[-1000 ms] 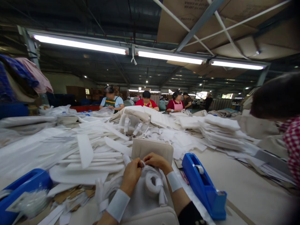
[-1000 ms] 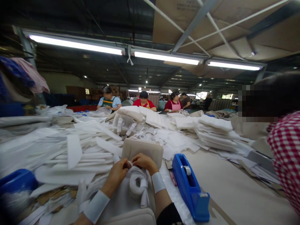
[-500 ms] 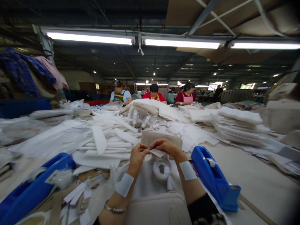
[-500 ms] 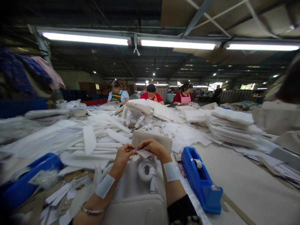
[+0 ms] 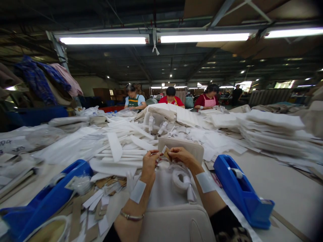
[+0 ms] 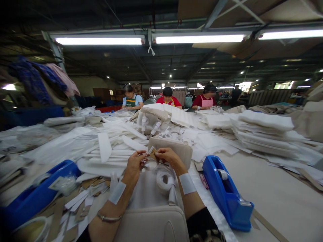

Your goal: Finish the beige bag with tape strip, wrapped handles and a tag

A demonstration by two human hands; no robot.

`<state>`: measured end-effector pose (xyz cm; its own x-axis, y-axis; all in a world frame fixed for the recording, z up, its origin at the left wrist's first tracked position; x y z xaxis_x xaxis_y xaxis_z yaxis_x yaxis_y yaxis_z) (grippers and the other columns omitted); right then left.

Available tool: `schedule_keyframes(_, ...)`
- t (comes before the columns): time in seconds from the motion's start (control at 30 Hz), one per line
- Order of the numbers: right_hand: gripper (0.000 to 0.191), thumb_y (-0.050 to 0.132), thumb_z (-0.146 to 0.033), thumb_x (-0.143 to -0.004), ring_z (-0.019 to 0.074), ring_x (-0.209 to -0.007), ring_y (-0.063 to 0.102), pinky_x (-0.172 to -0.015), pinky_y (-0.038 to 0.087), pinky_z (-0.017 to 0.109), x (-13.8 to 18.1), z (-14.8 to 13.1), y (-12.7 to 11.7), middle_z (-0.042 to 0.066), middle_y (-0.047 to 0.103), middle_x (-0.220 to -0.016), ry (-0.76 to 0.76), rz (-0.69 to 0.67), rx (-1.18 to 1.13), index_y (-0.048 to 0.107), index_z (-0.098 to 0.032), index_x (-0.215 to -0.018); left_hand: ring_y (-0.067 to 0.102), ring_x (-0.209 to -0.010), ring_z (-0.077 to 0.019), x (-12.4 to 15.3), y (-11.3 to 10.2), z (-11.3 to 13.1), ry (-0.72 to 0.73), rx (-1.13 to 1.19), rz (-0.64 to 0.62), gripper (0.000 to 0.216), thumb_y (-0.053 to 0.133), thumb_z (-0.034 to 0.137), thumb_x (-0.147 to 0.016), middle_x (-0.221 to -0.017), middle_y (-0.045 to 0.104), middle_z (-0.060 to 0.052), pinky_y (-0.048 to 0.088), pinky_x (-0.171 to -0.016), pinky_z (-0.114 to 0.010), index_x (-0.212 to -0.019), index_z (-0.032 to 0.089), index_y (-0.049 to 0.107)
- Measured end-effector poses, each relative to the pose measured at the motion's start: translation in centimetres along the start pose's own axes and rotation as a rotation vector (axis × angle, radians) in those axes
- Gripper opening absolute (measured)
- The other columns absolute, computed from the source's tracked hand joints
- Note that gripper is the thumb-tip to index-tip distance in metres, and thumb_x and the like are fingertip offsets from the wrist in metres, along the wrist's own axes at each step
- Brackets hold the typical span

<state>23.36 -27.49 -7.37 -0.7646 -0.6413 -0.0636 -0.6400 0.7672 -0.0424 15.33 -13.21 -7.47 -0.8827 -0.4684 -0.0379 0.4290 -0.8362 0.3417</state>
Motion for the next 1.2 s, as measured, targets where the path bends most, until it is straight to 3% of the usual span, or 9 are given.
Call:
schedule_keyframes(0.13, 0.041, 0.079, -0.051, -0.059, 0.0073, -0.049, 0.040, -0.047, 0.026, 0.022, -0.3, -0.3, 0.2, -0.004, 0.052, -0.052, -0.041, 0.034, 0.081, 0.062, -0.014, -0.064, 0.059, -0.053, -0.0097, -0.2, -0.3, -0.2, -0.035, 0.036, 0.052, 0.034, 0.066, 0.020, -0.061, -0.069, 0.068, -0.004, 0.030, -0.043, -0.015, -0.093, 0.012, 0.056)
schedule_keyframes(0.47, 0.031, 0.074, -0.043, -0.062, 0.0109, -0.053, 0.047, -0.052, 0.035, 0.023, -0.9, -0.3, 0.9, -0.001, 0.057, -0.056, -0.094, 0.016, 0.249, 0.065, -0.013, -0.065, 0.068, -0.060, -0.0163, 0.6, -0.4, 0.3, -0.044, -0.003, 0.095, 0.047, 0.061, 0.013, -0.073, -0.082, 0.070, -0.008, 0.040, -0.045, -0.018, -0.119, 0.014, 0.050)
schedule_keyframes(0.53, 0.029, 0.074, -0.041, -0.063, 0.0106, -0.053, 0.046, -0.051, 0.034, 0.023, -0.8, -0.7, 1.1, -0.001, 0.056, -0.055, -0.119, 0.016, 0.311, 0.067, -0.013, -0.066, 0.067, -0.059, -0.0162, 0.6, -0.1, 0.8, 0.043, -0.104, 0.077, 0.046, 0.060, 0.016, -0.076, -0.083, 0.071, -0.006, 0.041, -0.046, -0.020, -0.121, 0.016, 0.052)
schedule_keyframes(0.73, 0.006, 0.068, -0.020, -0.065, 0.0121, -0.059, 0.048, -0.054, 0.033, 0.023, -0.4, -2.4, 1.3, -0.002, 0.057, -0.055, -0.204, 0.051, 0.452, 0.071, -0.014, -0.064, 0.067, -0.081, -0.0211, 2.5, 2.7, 3.6, 0.591, -0.649, -0.111, 0.027, 0.055, 0.020, -0.082, -0.088, 0.073, -0.004, 0.048, -0.073, -0.028, -0.104, 0.026, 0.070)
schedule_keyframes(0.83, 0.004, 0.065, -0.016, -0.064, 0.0128, -0.059, 0.050, -0.054, 0.035, 0.023, -0.5, -2.4, 0.9, -0.001, 0.058, -0.055, -0.203, 0.077, 0.441, 0.069, -0.015, -0.062, 0.065, -0.086, -0.0205, 3.6, 3.9, 4.1, 0.681, -0.681, -0.255, 0.027, 0.049, 0.016, -0.084, -0.092, 0.072, -0.004, 0.047, -0.080, -0.028, -0.095, 0.025, 0.072)
schedule_keyframes(0.9, 0.005, 0.065, -0.015, -0.061, 0.0124, -0.056, 0.050, -0.053, 0.036, 0.023, -0.6, -2.1, 0.6, -0.001, 0.059, -0.056, -0.188, 0.079, 0.404, 0.069, -0.015, -0.064, 0.063, -0.090, -0.0204, 3.7, 3.6, 4.6, 0.720, -0.666, -0.207, 0.029, 0.048, 0.014, -0.083, -0.098, 0.069, -0.005, 0.046, -0.083, -0.029, -0.100, 0.023, 0.070)
schedule_keyframes(1.03, 0.009, 0.062, -0.018, -0.061, 0.0119, -0.052, 0.052, -0.052, 0.041, 0.023, -0.8, -1.5, 0.3, -0.001, 0.061, -0.059, -0.148, 0.009, 0.289, 0.064, -0.015, -0.070, 0.057, -0.087, -0.0201, 1.8, 1.2, 4.3, 0.594, -0.645, 0.047, 0.029, 0.062, 0.016, -0.072, -0.100, 0.061, -0.006, 0.045, -0.078, -0.030, -0.101, 0.019, 0.066)
schedule_keyframes(1.13, 0.013, 0.064, -0.020, -0.061, 0.0119, -0.055, 0.054, -0.055, 0.043, 0.023, -0.4, -1.6, 0.1, -0.001, 0.062, -0.063, -0.143, -0.053, 0.237, 0.062, -0.016, -0.073, 0.051, -0.062, -0.0151, 0.3, 0.8, 2.8, 0.439, -0.642, -0.061, 0.007, 0.064, 0.016, -0.065, -0.067, 0.057, 0.001, 0.041, -0.059, -0.024, -0.071, 0.018, 0.062)
schedule_keyframes(1.2, 0.020, 0.071, -0.021, -0.059, 0.0131, -0.062, 0.056, -0.058, 0.045, 0.024, 0.1, -2.0, 0.2, -0.001, 0.064, -0.068, -0.153, -0.096, 0.235, 0.064, -0.016, -0.077, 0.048, -0.055, -0.0130, 0.3, 1.2, 2.3, 0.417, -0.631, -0.149, 0.003, 0.060, 0.016, -0.066, -0.057, 0.052, 0.004, 0.037, -0.054, -0.022, -0.064, 0.018, 0.058)
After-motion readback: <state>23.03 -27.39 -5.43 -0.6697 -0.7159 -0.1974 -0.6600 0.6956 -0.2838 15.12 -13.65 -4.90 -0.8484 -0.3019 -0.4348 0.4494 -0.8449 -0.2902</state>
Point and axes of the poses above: each hand's wrist, its own x-axis away from the middle knuckle, its own y-axis out of the palm, z = x × y, the point moved 6 cm from there along -x, towards the middle knuckle
